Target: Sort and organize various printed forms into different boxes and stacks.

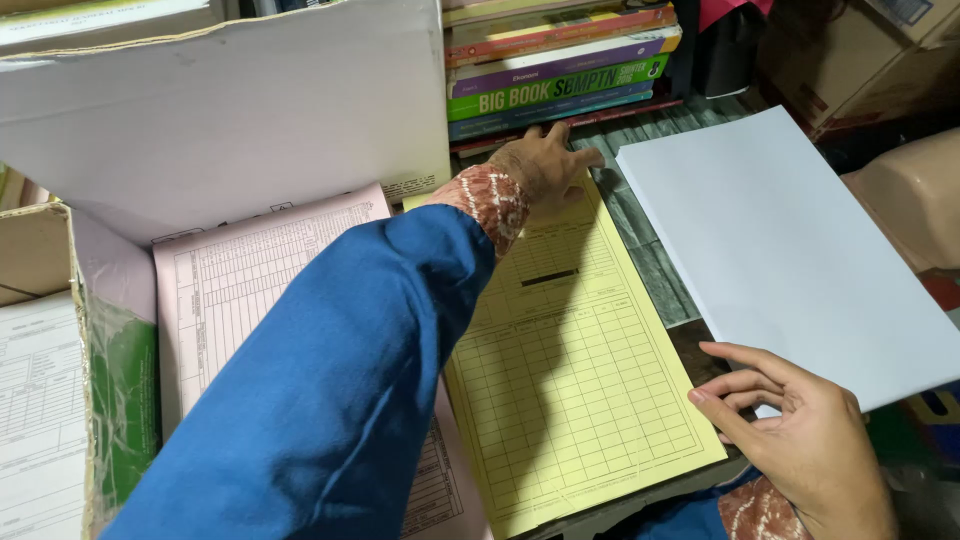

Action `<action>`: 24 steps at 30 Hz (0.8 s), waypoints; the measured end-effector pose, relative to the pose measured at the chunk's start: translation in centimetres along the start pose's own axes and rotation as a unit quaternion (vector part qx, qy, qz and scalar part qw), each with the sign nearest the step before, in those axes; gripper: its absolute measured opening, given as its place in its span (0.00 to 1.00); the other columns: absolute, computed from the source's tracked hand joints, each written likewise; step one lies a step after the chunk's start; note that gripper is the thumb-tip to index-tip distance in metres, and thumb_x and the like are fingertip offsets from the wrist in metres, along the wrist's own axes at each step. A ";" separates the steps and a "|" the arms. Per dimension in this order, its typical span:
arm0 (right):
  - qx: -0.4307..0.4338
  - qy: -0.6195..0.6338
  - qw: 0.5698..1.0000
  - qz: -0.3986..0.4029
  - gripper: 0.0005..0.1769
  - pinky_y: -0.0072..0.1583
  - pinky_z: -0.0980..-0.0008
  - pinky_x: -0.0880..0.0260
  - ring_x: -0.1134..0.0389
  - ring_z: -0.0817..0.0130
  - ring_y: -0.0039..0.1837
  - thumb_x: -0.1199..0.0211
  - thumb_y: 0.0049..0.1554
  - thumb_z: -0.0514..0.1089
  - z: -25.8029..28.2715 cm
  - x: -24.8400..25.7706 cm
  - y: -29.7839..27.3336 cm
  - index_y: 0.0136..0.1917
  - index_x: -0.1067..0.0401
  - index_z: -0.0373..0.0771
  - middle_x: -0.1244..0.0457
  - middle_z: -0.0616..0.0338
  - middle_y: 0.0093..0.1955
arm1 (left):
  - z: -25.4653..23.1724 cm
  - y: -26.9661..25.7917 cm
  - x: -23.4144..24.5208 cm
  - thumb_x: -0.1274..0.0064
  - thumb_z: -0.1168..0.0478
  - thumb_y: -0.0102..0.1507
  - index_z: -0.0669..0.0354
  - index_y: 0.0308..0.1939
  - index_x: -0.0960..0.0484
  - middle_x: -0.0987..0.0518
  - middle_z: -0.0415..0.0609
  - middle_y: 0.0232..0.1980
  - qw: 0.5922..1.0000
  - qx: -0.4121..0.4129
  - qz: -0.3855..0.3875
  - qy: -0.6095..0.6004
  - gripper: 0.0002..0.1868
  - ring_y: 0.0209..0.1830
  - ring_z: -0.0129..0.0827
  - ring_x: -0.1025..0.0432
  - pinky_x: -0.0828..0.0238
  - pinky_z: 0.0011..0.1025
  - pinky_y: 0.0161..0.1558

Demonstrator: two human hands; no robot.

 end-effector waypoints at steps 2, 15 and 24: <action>0.007 0.007 1.000 0.001 0.28 0.47 0.67 0.23 0.31 0.66 0.42 0.25 0.48 0.34 -0.4 0.0 0.1 0.64 0.18 0.41 0.26 0.49 0.39 | -1.7 -2.3 1.5 0.59 0.35 0.70 0.34 0.77 0.46 0.41 0.60 0.72 0.999 0.000 -0.011 0.034 0.35 0.63 0.57 0.36 0.29 0.55 0.55; 0.023 0.027 0.999 -0.002 0.22 0.50 0.61 0.18 0.25 0.56 0.41 0.34 0.56 0.35 1.6 -0.1 -1.6 0.65 0.23 0.35 0.27 0.44 0.42 | -18.4 -24.3 -1.7 0.44 0.22 0.61 0.64 0.71 0.41 0.29 0.73 0.56 0.971 -0.087 0.125 0.186 0.56 0.49 0.64 0.26 0.17 0.55 0.41; 0.044 0.022 0.999 0.003 0.22 0.49 0.62 0.17 0.25 0.58 0.41 0.35 0.57 0.39 1.2 0.0 -1.6 0.65 0.23 0.36 0.26 0.45 0.42 | -19.3 -24.4 -5.8 0.48 0.38 0.62 0.64 0.69 0.38 0.31 0.76 0.58 0.983 -0.030 0.044 0.176 0.42 0.44 0.72 0.25 0.17 0.54 0.30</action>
Point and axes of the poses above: each hand's wrist, its own y-axis towards the middle knuckle, its own x-axis out of the back of the hand, z = x × y, the point moved 5 cm from there along y, towards the middle knuckle
